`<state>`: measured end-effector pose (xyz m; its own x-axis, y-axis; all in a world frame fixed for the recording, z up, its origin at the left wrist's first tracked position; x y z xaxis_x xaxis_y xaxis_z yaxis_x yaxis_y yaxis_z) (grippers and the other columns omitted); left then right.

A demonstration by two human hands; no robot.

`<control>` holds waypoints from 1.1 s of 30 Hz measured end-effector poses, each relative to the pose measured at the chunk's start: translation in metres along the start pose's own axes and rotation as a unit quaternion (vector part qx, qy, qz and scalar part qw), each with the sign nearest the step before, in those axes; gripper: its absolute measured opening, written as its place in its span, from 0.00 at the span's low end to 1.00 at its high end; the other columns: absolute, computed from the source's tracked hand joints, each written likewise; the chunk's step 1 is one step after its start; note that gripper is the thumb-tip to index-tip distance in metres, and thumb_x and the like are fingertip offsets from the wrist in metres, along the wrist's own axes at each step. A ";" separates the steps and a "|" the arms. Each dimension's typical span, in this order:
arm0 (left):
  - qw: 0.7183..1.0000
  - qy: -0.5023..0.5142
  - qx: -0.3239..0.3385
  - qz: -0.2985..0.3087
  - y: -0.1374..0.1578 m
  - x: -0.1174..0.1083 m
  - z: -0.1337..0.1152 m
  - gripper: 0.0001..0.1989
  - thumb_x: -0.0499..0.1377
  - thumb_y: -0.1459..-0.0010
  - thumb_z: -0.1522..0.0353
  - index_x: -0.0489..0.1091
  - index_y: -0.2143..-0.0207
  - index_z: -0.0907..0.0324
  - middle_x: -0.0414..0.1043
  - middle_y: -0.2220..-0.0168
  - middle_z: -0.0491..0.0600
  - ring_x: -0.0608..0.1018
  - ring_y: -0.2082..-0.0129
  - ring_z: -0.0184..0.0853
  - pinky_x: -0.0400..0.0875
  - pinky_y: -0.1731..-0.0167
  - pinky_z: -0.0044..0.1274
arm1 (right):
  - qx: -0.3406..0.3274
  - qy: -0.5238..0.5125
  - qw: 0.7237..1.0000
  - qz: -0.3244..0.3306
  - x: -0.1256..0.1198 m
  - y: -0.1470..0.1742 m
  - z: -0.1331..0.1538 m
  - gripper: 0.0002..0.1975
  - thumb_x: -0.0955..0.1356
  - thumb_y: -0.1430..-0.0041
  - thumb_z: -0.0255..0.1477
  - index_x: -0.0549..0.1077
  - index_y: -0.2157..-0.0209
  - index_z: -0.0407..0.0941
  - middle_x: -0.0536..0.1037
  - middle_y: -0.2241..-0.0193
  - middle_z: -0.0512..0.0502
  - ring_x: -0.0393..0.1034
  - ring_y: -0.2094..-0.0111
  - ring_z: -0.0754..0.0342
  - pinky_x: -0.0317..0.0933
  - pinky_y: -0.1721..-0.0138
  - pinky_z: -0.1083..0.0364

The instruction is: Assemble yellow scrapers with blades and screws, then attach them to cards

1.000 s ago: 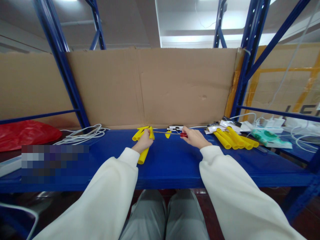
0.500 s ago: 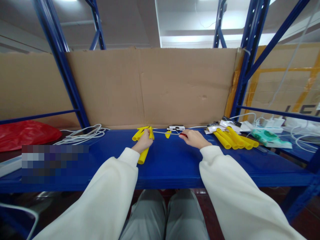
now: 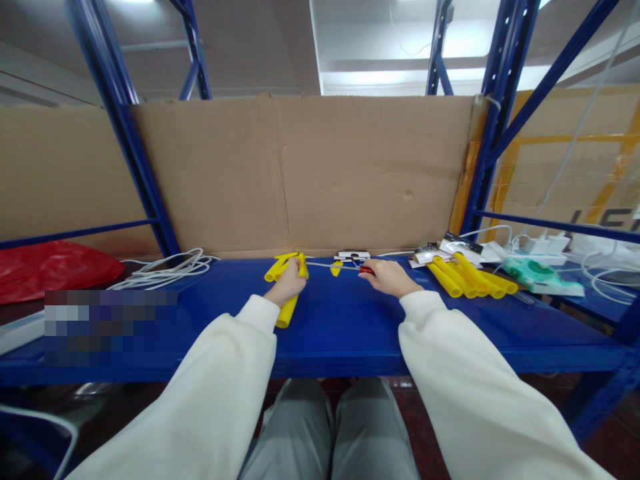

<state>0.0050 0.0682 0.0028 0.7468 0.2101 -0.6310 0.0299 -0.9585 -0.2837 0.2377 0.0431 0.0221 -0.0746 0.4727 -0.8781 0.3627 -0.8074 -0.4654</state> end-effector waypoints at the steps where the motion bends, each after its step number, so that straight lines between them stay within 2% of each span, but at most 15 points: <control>1: 1.000 -0.004 -0.001 -0.002 0.000 0.000 0.000 0.18 0.54 0.51 0.82 0.58 0.58 0.60 0.70 0.60 0.55 0.75 0.58 0.40 0.68 0.55 0.30 | 0.000 -0.003 1.000 0.002 0.000 0.000 0.000 0.11 0.63 0.37 0.36 0.73 0.61 0.46 0.81 0.61 0.41 0.76 0.62 0.46 0.60 0.65 0.55; 9: 1.000 0.015 -0.003 -0.012 0.000 0.000 0.001 0.20 0.55 0.53 0.83 0.58 0.59 0.59 0.70 0.64 0.51 0.76 0.61 0.39 0.68 0.58 0.28 | -0.001 -0.023 0.999 -0.028 0.000 -0.001 -0.005 0.07 0.67 0.42 0.33 0.69 0.61 0.47 0.80 0.70 0.46 0.75 0.68 0.49 0.57 0.70 0.57; 17: 1.000 0.024 -0.004 0.004 -0.002 0.000 0.004 0.20 0.56 0.53 0.81 0.58 0.58 0.58 0.69 0.64 0.51 0.75 0.60 0.38 0.68 0.55 0.29 | -0.004 -0.037 0.999 -0.013 0.000 0.001 -0.001 0.09 0.64 0.38 0.35 0.73 0.62 0.46 0.81 0.63 0.42 0.76 0.64 0.47 0.60 0.66 0.55; 25: 1.000 0.021 -0.001 0.007 -0.001 0.001 0.002 0.21 0.55 0.53 0.82 0.58 0.56 0.60 0.70 0.60 0.54 0.75 0.56 0.40 0.68 0.53 0.30 | -0.003 -0.048 0.999 -0.022 0.001 -0.001 -0.003 0.09 0.67 0.42 0.34 0.69 0.61 0.47 0.81 0.68 0.45 0.75 0.67 0.48 0.59 0.69 0.56; 33: 1.000 0.017 0.001 -0.006 -0.003 0.001 0.003 0.24 0.55 0.53 0.81 0.59 0.52 0.60 0.71 0.58 0.55 0.75 0.54 0.41 0.68 0.52 0.31 | -0.004 -0.018 1.000 -0.014 0.003 0.000 -0.003 0.09 0.64 0.38 0.36 0.71 0.61 0.47 0.81 0.64 0.44 0.76 0.65 0.48 0.59 0.68 0.56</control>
<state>0.0035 0.0715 0.0009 0.7687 0.2148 -0.6024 0.0371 -0.9553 -0.2933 0.2398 0.0452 0.0201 -0.1192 0.4824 -0.8678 0.3665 -0.7909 -0.4900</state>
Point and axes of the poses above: each hand's wrist, its own y-axis away from the middle knuckle, its own x-axis out of the palm, z = x × y, the point moved 6 cm from there along -y, towards the middle knuckle
